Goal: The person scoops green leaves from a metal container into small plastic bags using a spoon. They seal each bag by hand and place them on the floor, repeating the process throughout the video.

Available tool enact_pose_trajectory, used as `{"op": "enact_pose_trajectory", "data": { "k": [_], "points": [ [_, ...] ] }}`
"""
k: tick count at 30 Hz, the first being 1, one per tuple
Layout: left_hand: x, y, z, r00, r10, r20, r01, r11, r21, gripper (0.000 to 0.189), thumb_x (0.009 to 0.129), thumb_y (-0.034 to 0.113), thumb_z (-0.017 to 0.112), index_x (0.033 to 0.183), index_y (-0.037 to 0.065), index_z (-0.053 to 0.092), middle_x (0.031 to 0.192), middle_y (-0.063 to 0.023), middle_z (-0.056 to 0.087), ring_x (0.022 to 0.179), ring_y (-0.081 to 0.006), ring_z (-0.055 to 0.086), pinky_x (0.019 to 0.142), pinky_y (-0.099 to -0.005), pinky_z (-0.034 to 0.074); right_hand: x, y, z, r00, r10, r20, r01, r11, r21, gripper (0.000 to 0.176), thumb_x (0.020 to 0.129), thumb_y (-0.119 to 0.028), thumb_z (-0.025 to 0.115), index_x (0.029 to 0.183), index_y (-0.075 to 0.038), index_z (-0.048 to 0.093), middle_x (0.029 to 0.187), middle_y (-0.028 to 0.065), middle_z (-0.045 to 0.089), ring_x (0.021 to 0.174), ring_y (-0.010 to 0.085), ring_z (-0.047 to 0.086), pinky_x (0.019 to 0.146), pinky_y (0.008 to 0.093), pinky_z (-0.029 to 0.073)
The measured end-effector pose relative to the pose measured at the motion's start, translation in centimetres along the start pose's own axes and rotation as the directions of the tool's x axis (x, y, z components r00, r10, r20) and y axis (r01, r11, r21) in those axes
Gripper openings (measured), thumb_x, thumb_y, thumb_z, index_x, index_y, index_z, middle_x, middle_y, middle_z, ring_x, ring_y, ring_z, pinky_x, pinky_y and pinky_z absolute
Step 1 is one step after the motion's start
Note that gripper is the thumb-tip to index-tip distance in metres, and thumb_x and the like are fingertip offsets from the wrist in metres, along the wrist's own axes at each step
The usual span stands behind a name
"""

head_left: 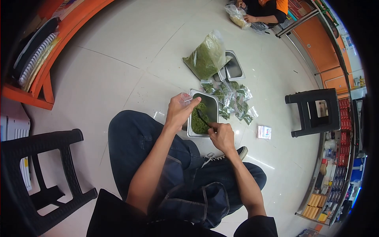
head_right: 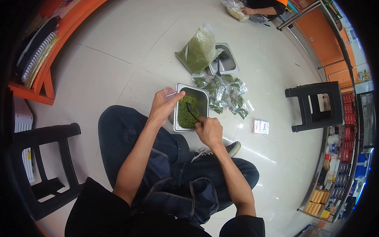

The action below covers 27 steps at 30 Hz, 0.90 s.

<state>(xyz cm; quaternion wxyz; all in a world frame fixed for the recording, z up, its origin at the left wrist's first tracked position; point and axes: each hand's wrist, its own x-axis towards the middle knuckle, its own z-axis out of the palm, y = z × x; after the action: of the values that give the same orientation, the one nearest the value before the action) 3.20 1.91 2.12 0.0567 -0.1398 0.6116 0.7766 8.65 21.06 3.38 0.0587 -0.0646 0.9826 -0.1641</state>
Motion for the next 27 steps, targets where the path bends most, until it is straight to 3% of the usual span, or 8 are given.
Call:
{"op": "enact_pose_trajectory", "data": {
  "k": [2, 6, 8, 12, 14, 21, 23, 27],
  "points": [
    [-0.2, 0.4, 0.0, 1.000, -0.026, 0.013, 0.026, 1.000, 0.017, 0.036, 0.082, 0.027, 0.080, 0.090, -0.004, 0.064, 0.079, -0.0057, 0.064, 0.070, -0.0124, 0.055, 0.063, -0.0292, 0.045, 0.2, -0.2, -0.5, 0.986, 0.150, 0.072, -0.164, 0.953, 0.255, 0.028, 0.079, -0.015, 0.061, 0.100, -0.003, 0.075, 0.064, 0.0206, 0.064, 0.061, 0.0305, 0.067, 0.064, 0.0417, 0.053],
    [-0.3, 0.9, -0.1, 0.996, -0.041, 0.080, 0.036, 0.998, 0.058, 0.045, 0.083, 0.027, 0.080, 0.104, -0.007, 0.060, 0.090, -0.0076, 0.063, 0.078, -0.0108, 0.056, 0.068, -0.0246, 0.046, 0.6, 1.6, 0.2, 0.972, 0.187, 0.146, -0.233, 0.858, 0.457, 0.028, 0.081, -0.011, 0.061, 0.104, 0.001, 0.074, 0.060, 0.0121, 0.064, 0.053, 0.0180, 0.061, 0.056, 0.0336, 0.049],
    [-0.4, 1.0, 0.0, 0.997, -0.053, 0.057, 0.051, 0.998, 0.026, 0.051, 0.083, 0.027, 0.080, 0.109, -0.010, 0.057, 0.097, -0.0118, 0.063, 0.088, -0.0147, 0.059, 0.076, -0.0256, 0.048, 1.0, 2.3, 0.5, 0.942, 0.229, 0.246, -0.337, 0.634, 0.697, 0.024, 0.085, -0.007, 0.061, 0.102, 0.006, 0.073, 0.060, 0.0029, 0.061, 0.049, 0.0078, 0.050, 0.049, 0.0251, 0.041],
    [-0.4, 1.1, 0.1, 0.995, -0.058, 0.079, 0.057, 0.998, 0.022, 0.055, 0.083, 0.027, 0.080, 0.113, -0.012, 0.055, 0.103, -0.0150, 0.063, 0.095, -0.0177, 0.060, 0.083, -0.0265, 0.048, 1.6, 3.0, 0.4, 0.882, 0.274, 0.384, -0.471, 0.483, 0.738, 0.024, 0.089, -0.006, 0.058, 0.105, 0.006, 0.072, 0.063, -0.0011, 0.058, 0.048, 0.0046, 0.043, 0.045, 0.0219, 0.033],
    [-0.5, 0.9, 0.3, 1.000, 0.006, 0.003, -0.006, 1.000, -0.012, 0.033, 0.083, 0.025, 0.080, 0.093, -0.003, 0.064, 0.081, -0.0051, 0.064, 0.069, -0.0121, 0.055, 0.060, -0.0279, 0.043, 1.8, 3.5, 0.9, 0.854, 0.258, 0.452, -0.520, 0.393, 0.758, 0.026, 0.088, -0.005, 0.058, 0.109, 0.006, 0.070, 0.063, -0.0003, 0.056, 0.047, 0.0039, 0.040, 0.044, 0.0209, 0.030],
    [-0.4, 1.7, -0.4, 0.998, -0.062, -0.016, 0.062, 0.998, 0.017, 0.037, 0.083, 0.024, 0.079, 0.100, -0.005, 0.064, 0.091, -0.0088, 0.066, 0.080, -0.0137, 0.059, 0.070, -0.0278, 0.047, 2.9, 5.5, 0.8, 0.855, 0.236, 0.462, -0.518, 0.343, 0.784, 0.023, 0.088, -0.005, 0.057, 0.104, 0.006, 0.070, 0.064, 0.0008, 0.056, 0.048, 0.0038, 0.039, 0.043, 0.0210, 0.027],
    [-0.6, 2.2, -0.6, 0.994, -0.103, -0.046, 0.106, 0.992, 0.066, 0.051, 0.084, 0.026, 0.079, 0.114, -0.009, 0.058, 0.099, -0.0131, 0.065, 0.087, -0.0147, 0.060, 0.075, -0.0256, 0.047, 2.9, 5.4, 0.3, 0.857, 0.218, 0.467, -0.515, 0.333, 0.790, 0.021, 0.088, -0.006, 0.056, 0.100, 0.006, 0.070, 0.064, 0.0008, 0.055, 0.048, 0.0040, 0.039, 0.043, 0.0207, 0.027],
    [-0.1, 1.4, -0.9, 0.989, -0.101, -0.112, 0.113, 0.987, 0.112, 0.047, 0.085, 0.025, 0.078, 0.113, -0.009, 0.059, 0.098, -0.0124, 0.066, 0.085, -0.0143, 0.060, 0.073, -0.0256, 0.047, 3.0, 5.6, 0.0, 0.878, 0.203, 0.434, -0.479, 0.388, 0.787, 0.020, 0.088, -0.007, 0.057, 0.097, 0.005, 0.071, 0.064, 0.0008, 0.056, 0.048, 0.0041, 0.039, 0.044, 0.0204, 0.027]
  ]
}}
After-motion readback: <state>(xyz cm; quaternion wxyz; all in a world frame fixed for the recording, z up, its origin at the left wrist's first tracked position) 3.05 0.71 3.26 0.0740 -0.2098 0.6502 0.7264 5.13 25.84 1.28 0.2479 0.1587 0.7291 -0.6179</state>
